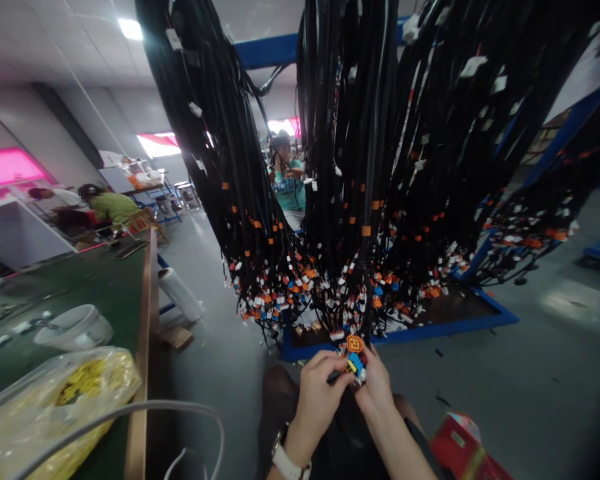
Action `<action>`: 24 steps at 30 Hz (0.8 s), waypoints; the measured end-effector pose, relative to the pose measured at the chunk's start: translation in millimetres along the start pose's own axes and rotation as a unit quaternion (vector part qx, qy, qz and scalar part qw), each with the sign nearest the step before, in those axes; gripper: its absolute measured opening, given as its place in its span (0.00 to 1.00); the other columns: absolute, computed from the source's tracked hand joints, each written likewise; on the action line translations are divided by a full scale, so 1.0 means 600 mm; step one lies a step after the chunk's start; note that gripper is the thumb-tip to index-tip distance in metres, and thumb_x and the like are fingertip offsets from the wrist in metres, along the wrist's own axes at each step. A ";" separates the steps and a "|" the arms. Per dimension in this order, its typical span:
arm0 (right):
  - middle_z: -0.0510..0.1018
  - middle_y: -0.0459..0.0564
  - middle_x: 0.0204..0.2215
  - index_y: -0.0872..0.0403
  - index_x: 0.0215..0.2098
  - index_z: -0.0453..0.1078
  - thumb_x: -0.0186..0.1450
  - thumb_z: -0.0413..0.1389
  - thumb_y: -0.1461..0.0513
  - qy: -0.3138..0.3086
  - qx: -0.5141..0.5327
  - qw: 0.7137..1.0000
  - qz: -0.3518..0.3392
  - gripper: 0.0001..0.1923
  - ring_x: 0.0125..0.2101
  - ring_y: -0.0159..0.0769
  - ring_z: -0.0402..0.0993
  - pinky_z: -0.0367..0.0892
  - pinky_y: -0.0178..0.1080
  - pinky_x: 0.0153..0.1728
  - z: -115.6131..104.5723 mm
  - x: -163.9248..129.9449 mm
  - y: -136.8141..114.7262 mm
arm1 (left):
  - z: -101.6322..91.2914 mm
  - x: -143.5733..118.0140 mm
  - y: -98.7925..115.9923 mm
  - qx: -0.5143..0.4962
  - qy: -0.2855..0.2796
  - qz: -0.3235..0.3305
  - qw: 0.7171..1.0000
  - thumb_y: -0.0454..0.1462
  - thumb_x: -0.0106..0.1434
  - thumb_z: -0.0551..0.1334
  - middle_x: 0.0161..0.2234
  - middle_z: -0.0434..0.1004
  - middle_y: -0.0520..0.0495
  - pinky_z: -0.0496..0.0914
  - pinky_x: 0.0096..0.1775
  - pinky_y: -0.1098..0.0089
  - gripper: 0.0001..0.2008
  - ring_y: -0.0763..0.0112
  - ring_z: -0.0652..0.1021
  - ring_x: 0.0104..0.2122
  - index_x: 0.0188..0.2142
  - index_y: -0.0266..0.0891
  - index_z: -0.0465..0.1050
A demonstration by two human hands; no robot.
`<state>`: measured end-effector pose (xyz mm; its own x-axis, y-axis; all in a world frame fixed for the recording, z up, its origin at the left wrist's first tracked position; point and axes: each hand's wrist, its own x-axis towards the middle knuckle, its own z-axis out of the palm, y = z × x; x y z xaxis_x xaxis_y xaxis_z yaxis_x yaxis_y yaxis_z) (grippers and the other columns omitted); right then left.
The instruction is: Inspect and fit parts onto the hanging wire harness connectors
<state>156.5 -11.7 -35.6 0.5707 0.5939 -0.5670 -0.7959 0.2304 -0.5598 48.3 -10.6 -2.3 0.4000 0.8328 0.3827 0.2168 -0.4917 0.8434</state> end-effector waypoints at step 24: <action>0.77 0.40 0.21 0.53 0.34 0.66 0.42 0.67 0.60 -0.001 -0.023 0.999 -0.047 0.23 0.19 0.28 0.71 0.67 0.30 0.20 0.000 -0.019 0.005 | -0.008 0.005 -0.006 -0.037 -0.039 -0.080 0.995 0.30 0.51 0.66 0.30 0.78 0.48 0.70 0.38 0.71 0.03 0.68 0.76 0.33 0.27 0.38 0.75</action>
<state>147.7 -17.8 -31.0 0.6414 0.5733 -0.5099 -0.7292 0.2488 -0.6375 44.3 -5.1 -2.4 0.4339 0.8752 0.2138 0.2181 -0.3323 0.9176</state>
